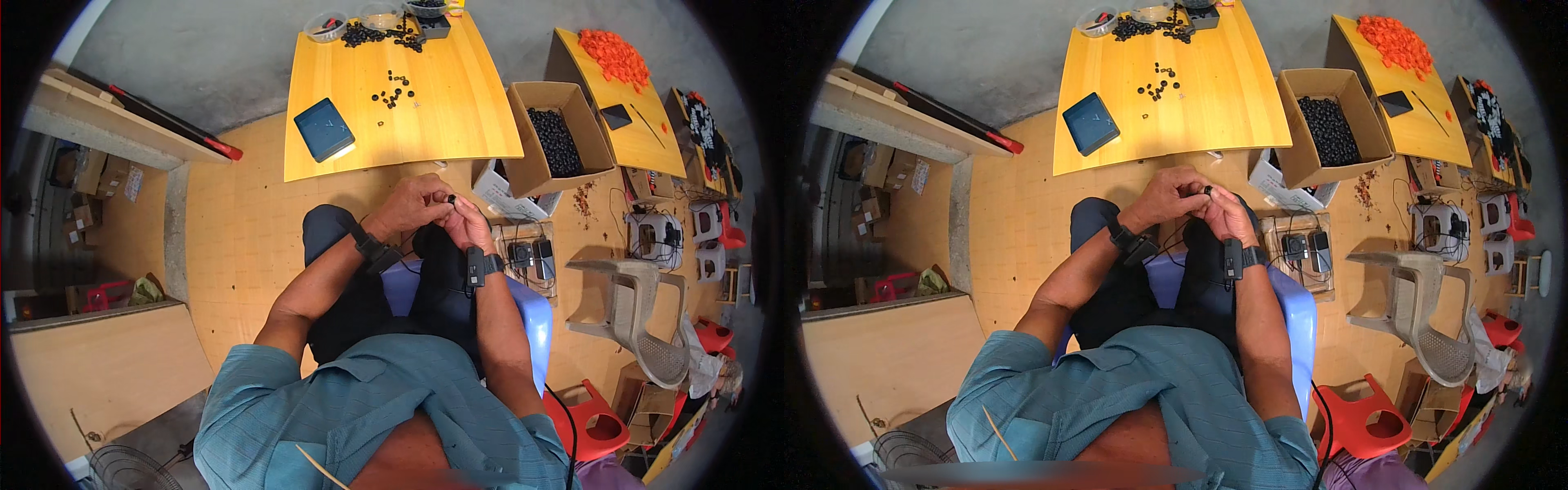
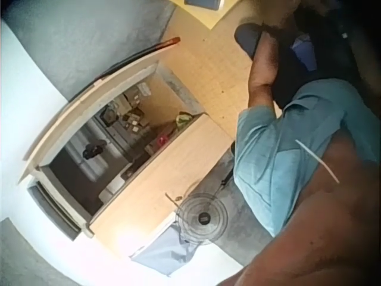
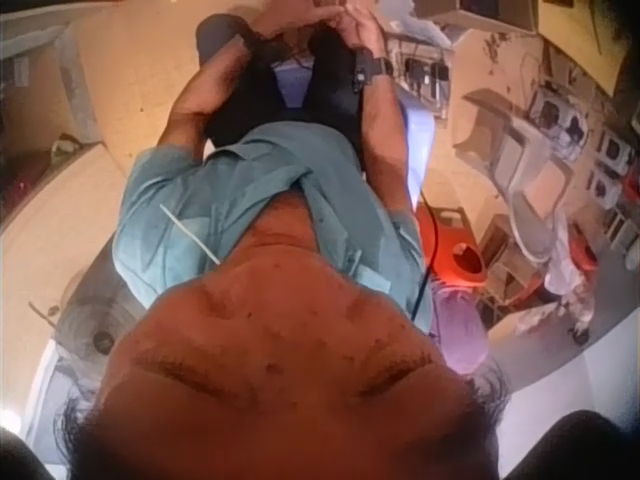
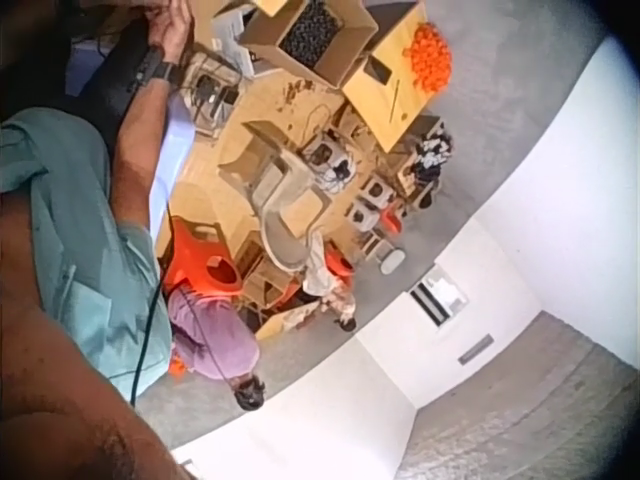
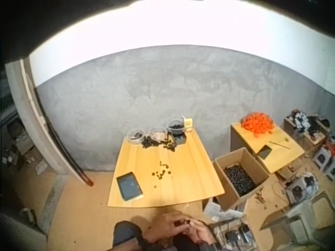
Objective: The person assembles small black plastic components by hand, repeatedly picking pieces from the table and fitting them together.
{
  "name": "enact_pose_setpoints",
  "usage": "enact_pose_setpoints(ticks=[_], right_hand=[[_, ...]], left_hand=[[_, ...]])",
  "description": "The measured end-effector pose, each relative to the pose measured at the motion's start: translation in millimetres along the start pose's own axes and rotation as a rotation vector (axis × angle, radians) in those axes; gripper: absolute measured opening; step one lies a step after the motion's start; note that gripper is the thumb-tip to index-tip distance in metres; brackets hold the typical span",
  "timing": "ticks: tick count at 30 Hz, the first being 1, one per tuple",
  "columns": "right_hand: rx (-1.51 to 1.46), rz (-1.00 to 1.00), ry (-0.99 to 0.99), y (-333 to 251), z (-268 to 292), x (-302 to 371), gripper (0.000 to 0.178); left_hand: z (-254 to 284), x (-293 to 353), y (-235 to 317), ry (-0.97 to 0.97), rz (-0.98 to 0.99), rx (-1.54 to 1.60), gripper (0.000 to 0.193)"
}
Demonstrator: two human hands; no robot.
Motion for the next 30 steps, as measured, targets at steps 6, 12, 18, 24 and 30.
enact_pose_setpoints(ticks=[6, 12, 18, 24, 30], right_hand=[[-0.113, -0.014, -0.049, -1, 2, -2, 0.021], [-0.136, -0.014, -0.07, -1, -1, -6, 0.02], [-0.148, -0.02, -0.052, -1, 4, -5, 0.019], [-0.131, -0.006, -0.04, -3, 6, -3, 0.018], [-0.137, -0.013, -0.057, -3, 4, -7, 0.018]], left_hand=[[49, 0, -86, 0.157, 0.31, 0.043, 0.019], [133, -24, -127, 0.296, 0.288, -0.724, 0.027], [115, -26, -143, 0.191, 0.303, -0.842, 0.032], [176, -9, -116, 0.39, 0.208, -0.811, 0.012], [259, 15, -144, 0.122, 0.488, -0.957, 0.008]])
Point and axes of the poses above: each hand's wrist, its own x-axis away from the middle knuckle, its own z-axis out of the back of the hand, y = z × x, the point moved 8 cm from there along -x, towards the middle knuckle, and after that the axes turned 11 degrees about -z, right-handed, at the moved point
